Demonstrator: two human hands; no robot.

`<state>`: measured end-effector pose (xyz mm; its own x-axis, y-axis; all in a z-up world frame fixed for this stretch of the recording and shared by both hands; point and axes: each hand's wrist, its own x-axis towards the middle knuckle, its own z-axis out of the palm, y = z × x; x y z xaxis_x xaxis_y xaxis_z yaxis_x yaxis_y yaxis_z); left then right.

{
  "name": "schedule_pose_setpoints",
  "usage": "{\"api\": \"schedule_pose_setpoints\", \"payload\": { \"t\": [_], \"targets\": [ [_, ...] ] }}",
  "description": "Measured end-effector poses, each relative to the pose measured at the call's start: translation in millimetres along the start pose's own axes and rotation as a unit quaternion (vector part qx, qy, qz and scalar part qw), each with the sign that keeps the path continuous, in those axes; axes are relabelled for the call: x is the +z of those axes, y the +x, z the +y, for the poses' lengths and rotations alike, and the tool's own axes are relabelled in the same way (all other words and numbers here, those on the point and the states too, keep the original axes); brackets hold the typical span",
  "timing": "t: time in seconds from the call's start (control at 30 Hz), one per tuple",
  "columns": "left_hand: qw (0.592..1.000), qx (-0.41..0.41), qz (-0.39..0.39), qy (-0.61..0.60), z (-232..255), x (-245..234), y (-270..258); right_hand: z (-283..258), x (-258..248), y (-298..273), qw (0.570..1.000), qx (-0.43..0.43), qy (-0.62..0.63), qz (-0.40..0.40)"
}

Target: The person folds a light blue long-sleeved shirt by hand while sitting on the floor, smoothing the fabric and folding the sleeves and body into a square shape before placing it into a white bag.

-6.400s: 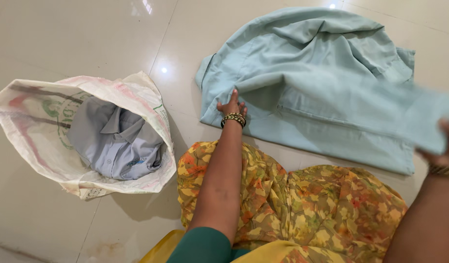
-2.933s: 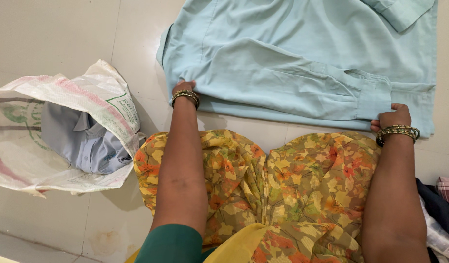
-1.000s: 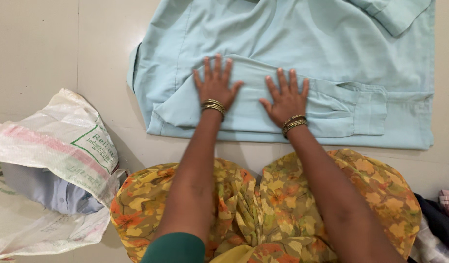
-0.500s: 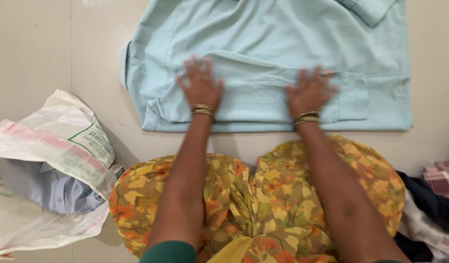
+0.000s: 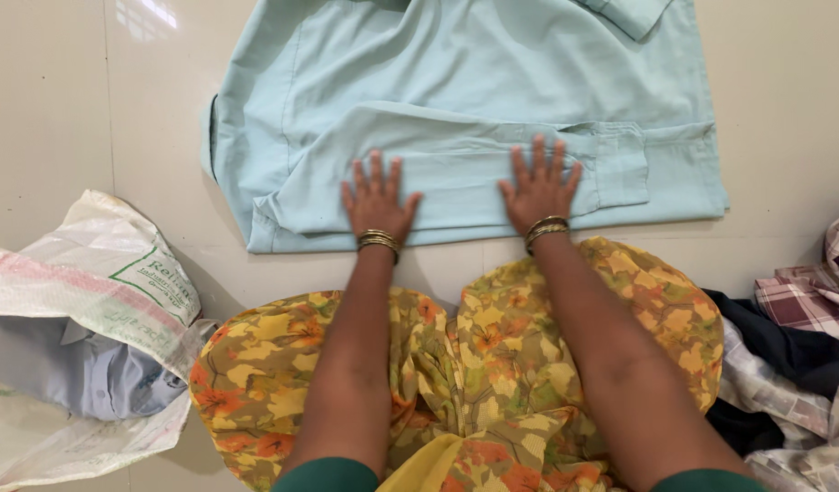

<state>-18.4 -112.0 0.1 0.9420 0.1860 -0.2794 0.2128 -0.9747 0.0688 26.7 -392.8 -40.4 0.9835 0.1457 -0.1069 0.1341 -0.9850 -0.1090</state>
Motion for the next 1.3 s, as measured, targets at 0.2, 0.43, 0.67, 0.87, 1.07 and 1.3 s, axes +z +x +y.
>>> {"api": "schedule_pose_setpoints", "payload": {
  "t": [0.2,0.43,0.67,0.87,1.07,1.3],
  "targets": [
    [0.982,-0.162,0.082,-0.044,-55,10,1,54,-9,2,0.979,0.199,0.041,-0.008],
    [0.988,-0.052,0.133,-0.063,0,29,20,17,-1,18,0.990,0.121,0.055,0.041],
    [0.982,0.152,0.048,-0.101,75,-1,37,-64,28,38,0.978,-0.191,-0.006,0.084],
    [0.996,0.083,0.021,0.000,30,-27,69,-62,7,45,0.986,-0.155,0.041,0.040],
    [1.000,-0.021,0.011,-0.014,-37,-33,79,-25,-4,53,0.996,-0.073,0.050,0.026],
    [0.984,-0.156,0.071,0.047,-99,-25,67,10,-4,51,0.997,0.047,0.025,0.055]
  ]
}}
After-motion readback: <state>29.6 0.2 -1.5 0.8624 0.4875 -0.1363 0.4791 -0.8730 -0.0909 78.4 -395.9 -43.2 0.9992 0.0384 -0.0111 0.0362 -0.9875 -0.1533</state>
